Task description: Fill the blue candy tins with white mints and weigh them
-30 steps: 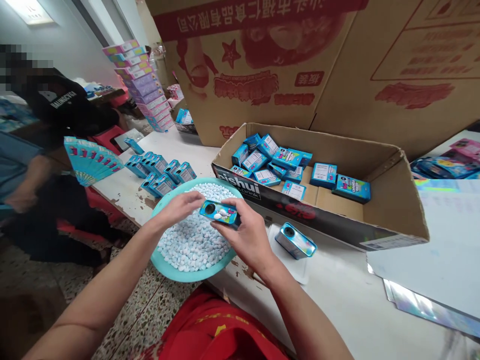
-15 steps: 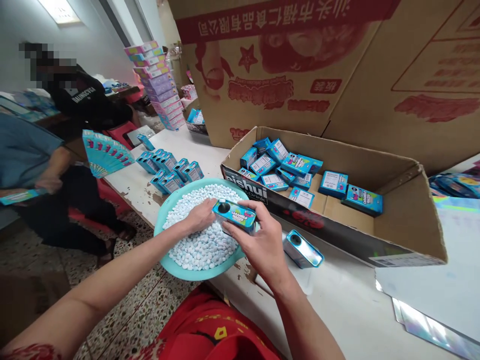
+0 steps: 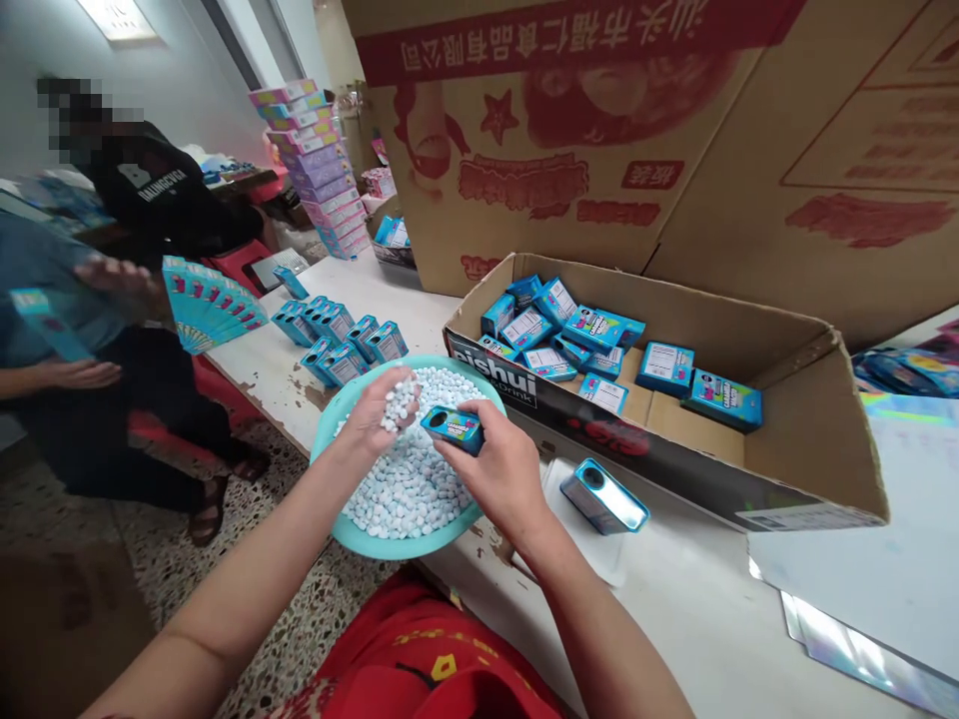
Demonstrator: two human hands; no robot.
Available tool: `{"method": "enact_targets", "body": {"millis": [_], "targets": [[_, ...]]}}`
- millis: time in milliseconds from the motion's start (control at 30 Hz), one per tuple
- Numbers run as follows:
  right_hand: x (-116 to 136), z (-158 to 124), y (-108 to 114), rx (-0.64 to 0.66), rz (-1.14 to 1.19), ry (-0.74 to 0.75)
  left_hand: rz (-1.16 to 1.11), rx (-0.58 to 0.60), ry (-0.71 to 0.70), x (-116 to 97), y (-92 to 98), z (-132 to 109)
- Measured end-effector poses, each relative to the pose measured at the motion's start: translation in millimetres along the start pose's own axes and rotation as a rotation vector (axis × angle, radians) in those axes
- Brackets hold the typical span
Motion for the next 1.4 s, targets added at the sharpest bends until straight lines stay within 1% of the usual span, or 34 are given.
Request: {"method": "enact_targets", "body": {"millis": [100,200,300,433,533,667,733,833,933,1100,1200,1300,1400], "targets": [[10,4,-11,0.064,-0.129,0.054,-0.193,0.046,-0.038,-21,-17.0,-12],[20,7,-22,0.110,-0.249,0.106,-0.219,0.006,-0.106,-30,-25.7,-17],[24,10,-27,0.108,-0.273,0.122,-0.226,-0.054,-0.132,-30,-26.3,-18],[23,12,-27,0.065,-0.243,0.116,-0.231,-0.054,-0.203,-33,-25.3,-16],[21,13,-29,0.076,-0.232,0.122,-0.207,-0.061,-0.188,-31,-25.4,-13],[17,15,-28,0.054,-0.226,0.069,-0.180,-0.087,-0.181,-28,-26.2,-11],[18,16,-27,0.045,-0.223,0.088,-0.157,-0.117,-0.192,-29,-26.1,-10],[21,16,-28,0.081,-0.189,0.133,-0.126,-0.141,-0.215,-32,-26.5,-9],[18,17,-27,0.070,-0.189,0.087,-0.101,-0.103,-0.237,-34,-29.6,-9],[17,20,-28,0.071,-0.157,0.100,-0.082,-0.034,-0.245,-32,-33.2,-8],[13,21,-29,0.059,-0.153,0.059,-0.067,-0.043,-0.240,-29,-31.4,-6],[13,21,-28,0.027,-0.120,0.082,-0.070,-0.060,-0.265,-29,-29.1,-7],[13,21,-29,0.021,-0.067,0.099,-0.064,-0.040,-0.297,-31,-30.8,-8]]}}
Point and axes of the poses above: each hand's wrist, its own z-axis towards the middle knuckle, its own y-axis out of the back of the hand, x = y × z, the point moved 5 cm from there along z, towards the middle knuckle, and after that the axes turned 9 degrees about -x, right-handed, at the moved point
